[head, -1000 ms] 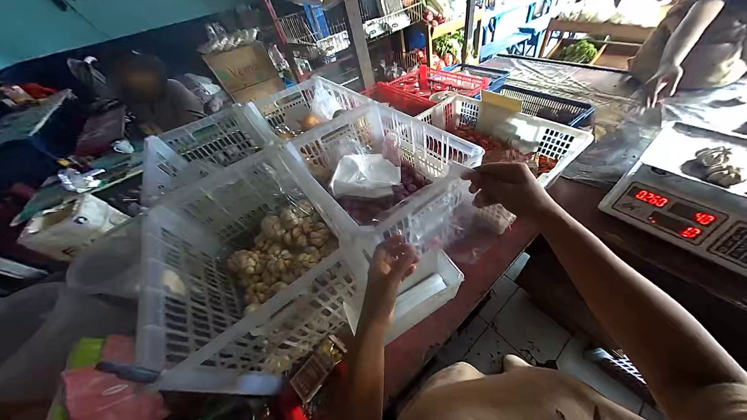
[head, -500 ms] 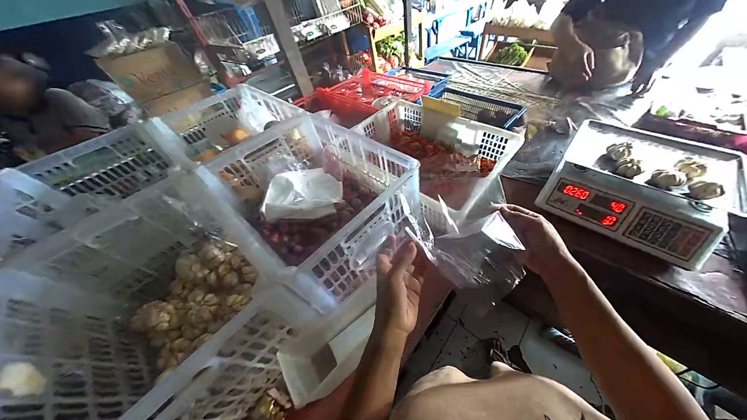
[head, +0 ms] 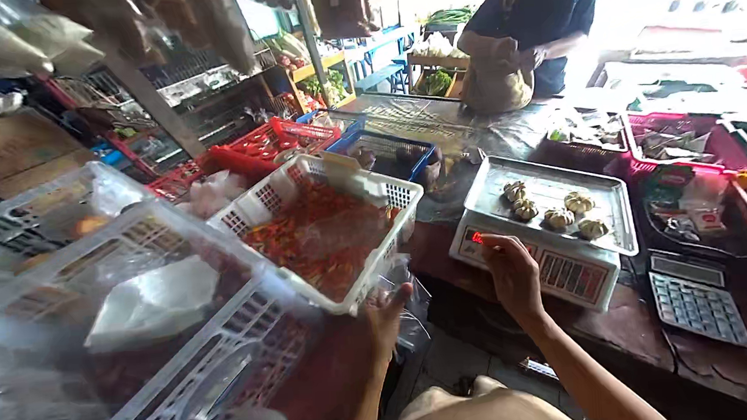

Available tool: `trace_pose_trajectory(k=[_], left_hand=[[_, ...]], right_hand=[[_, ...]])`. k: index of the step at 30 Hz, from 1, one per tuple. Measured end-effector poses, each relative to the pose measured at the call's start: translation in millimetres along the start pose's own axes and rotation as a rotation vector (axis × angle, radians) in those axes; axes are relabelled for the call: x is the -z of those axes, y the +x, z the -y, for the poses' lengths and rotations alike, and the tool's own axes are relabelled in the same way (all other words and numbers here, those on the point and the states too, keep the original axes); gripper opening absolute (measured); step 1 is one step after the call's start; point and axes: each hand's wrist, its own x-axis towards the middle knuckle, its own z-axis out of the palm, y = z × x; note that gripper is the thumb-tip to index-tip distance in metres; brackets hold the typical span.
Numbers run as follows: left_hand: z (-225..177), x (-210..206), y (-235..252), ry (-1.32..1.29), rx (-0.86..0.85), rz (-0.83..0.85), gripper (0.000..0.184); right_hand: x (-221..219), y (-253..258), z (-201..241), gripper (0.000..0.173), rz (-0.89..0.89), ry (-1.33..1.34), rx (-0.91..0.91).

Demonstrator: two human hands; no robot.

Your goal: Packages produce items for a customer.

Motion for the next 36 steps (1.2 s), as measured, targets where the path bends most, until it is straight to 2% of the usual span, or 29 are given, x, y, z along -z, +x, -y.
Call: trace_pose_trajectory(k=[1,2,3,4,6,7,8,9,10,12,14,16,17,19,21,22,24,25,26,27,29,30,31,32,33,34,36], left_hand=[[-4.8,-17.3,1.5,0.042,0.021,0.08,0.028],[-11.7,-34.0,0.5,0.041,0.052,0.179,0.03],[-19.3,-49.9,-2.0,0.015,0.081,0.266,0.041],[-26.6,-65.4,-3.8,-0.048,0.108,0.311,0.056],[-36.4,-93.5,-0.5,-0.204,0.131,0.334,0.07],[-36.2,-102.8,2.4,-0.245,0.095,0.351,0.063],[-32.9,-110.9,4.7,-0.279,0.032,0.344,0.047],[-30.2,-119.0,6.2,-0.339,-0.011,0.313,0.022],[-27.6,-126.4,8.0,-0.411,-0.011,0.28,0.009],[-25.9,-133.7,13.4,-0.593,0.076,0.253,0.027],[-21.1,-136.2,17.2,-0.665,0.145,0.353,0.034],[-15.6,-137.6,20.7,-0.487,0.117,0.504,0.032],[-13.7,-139.0,22.6,-0.37,0.091,0.535,0.029],[-16.5,-141.6,27.8,-0.327,0.147,0.509,0.018],[-29.0,-142.0,39.3,-0.549,0.345,0.442,0.025],[-35.9,-145.1,46.5,-0.659,0.427,0.383,0.033],[-49.7,-152.9,57.3,-0.761,0.534,0.318,0.044],[-53.8,-154.8,60.7,-0.75,0.547,0.347,0.045],[-55.2,-154.6,63.3,-0.687,0.514,0.414,0.035],[-55.2,-153.3,66.0,-0.566,0.428,0.507,0.017],[-53.5,-156.5,73.7,-0.257,0.117,0.584,0.07],[-48.9,-160.1,77.3,-0.146,-0.079,0.53,0.063],[-43.2,-163.2,83.3,-0.034,-0.293,0.449,0.033],[-39.8,-166.2,92.3,0.099,-0.474,0.366,0.012],[-39.6,-169.3,102.9,0.239,-0.59,0.308,0.017],[-41.6,-172.5,114.3,0.377,-0.622,0.293,0.021],[-49.9,-179.3,138.8,0.627,-0.483,0.358,0.024]], right_hand=[[6.2,6.8,7.7,0.021,0.066,0.136,0.102],[9.9,11.4,14.9,0.022,0.198,0.254,0.119],[11.8,14.7,17.5,0.026,0.323,0.303,0.074],[14.3,18.7,14.5,0.035,0.415,0.247,-0.001],[22.3,29.8,-1.4,0.055,0.497,0.059,-0.184],[27.1,34.9,-12.6,0.054,0.514,0.028,-0.247],[32.0,39.2,-23.8,0.045,0.532,0.032,-0.275],[38.1,42.8,-31.9,0.035,0.563,0.06,-0.307],[46.3,47.3,-36.8,0.028,0.588,0.098,-0.355],[63.8,60.0,-41.8,0.021,0.594,0.267,-0.545],[74.5,74.4,-41.8,0.012,0.537,0.62,-0.89],[78.5,87.5,-41.5,0.021,0.39,0.881,-1.129],[78.7,91.8,-42.5,0.026,0.319,0.931,-1.183],[77.8,91.2,-51.3,0.029,0.291,0.927,-1.144],[81.4,85.3,-62.0,0.022,0.463,0.776,-0.949],[83.7,84.3,-67.0,0.01,0.587,0.645,-0.838],[84.2,84.4,-77.3,0.027,0.719,0.442,-0.715],[85.0,85.2,-82.0,0.025,0.714,0.403,-0.722],[88.3,88.0,-84.8,0.017,0.672,0.426,-0.783],[93.0,93.0,-84.6,0.01,0.601,0.509,-0.889],[99.8,103.7,-77.8,0.017,0.431,0.714,-1.053],[100.6,107.4,-74.0,0.021,0.39,0.76,-1.066],[99.8,110.8,-71.3,0.021,0.387,0.756,-1.032],[97.8,114.6,-70.3,0.018,0.398,0.681,-0.949],[96.1,119.3,-72.0,0.008,0.405,0.517,-0.834],[96.4,124.1,-77.0,0.011,0.402,0.273,-0.703],[100.3,136.9,-93.4,0.061,0.436,-0.309,-0.506]])
